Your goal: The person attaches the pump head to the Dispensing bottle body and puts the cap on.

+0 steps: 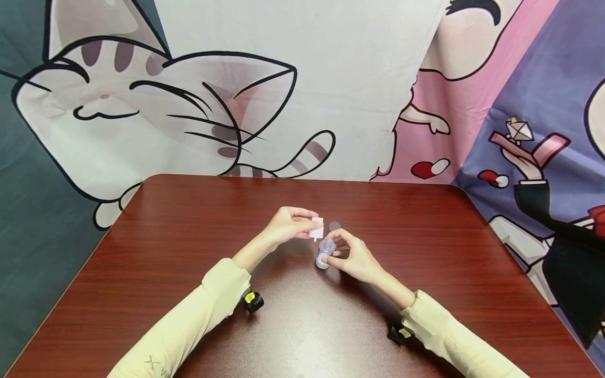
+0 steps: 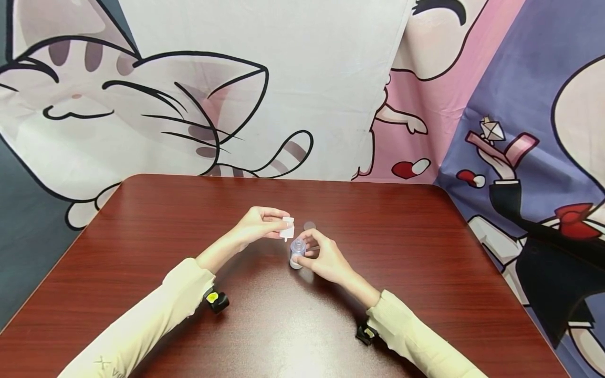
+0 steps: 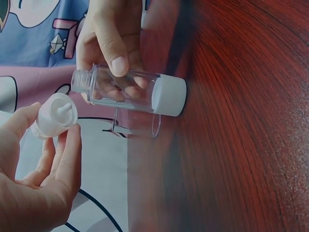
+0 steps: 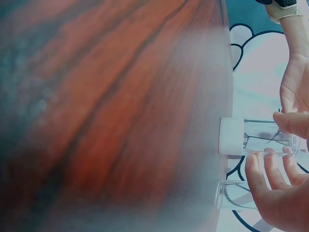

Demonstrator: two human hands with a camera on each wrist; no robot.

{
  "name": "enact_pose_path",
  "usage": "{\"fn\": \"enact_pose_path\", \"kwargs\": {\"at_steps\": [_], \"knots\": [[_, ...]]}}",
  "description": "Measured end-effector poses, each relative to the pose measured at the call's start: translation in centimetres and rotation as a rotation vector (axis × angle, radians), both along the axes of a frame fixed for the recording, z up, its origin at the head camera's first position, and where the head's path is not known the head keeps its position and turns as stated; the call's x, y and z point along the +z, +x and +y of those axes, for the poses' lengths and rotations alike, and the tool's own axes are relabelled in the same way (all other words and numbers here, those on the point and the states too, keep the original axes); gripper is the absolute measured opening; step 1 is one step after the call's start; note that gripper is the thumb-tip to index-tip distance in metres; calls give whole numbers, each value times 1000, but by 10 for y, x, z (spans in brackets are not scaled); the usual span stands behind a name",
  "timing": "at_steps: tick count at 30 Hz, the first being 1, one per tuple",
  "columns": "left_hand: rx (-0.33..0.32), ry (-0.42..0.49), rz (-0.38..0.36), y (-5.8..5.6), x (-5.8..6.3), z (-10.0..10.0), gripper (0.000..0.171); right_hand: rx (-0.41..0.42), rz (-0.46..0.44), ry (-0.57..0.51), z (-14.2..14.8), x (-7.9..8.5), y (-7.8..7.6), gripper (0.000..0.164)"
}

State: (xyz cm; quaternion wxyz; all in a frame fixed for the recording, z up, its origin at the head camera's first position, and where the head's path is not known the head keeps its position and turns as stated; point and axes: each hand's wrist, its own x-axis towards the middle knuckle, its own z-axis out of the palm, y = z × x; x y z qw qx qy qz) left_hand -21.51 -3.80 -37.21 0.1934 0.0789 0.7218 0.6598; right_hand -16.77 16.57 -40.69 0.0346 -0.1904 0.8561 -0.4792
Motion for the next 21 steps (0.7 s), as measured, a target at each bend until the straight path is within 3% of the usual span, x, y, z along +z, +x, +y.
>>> {"fn": "enact_pose_path", "kwargs": {"at_steps": [9,16,21], "knots": [[3,2,9,-1,0,2,38,11,-3,-10,6,-11,-6,37],[-3,-4,21,-1,1,3,38,8,-19,-11,-5,23,12,35],[-6,-5,27,-1,3,4,38,11,-17,-24,-5,24,13,35]]}}
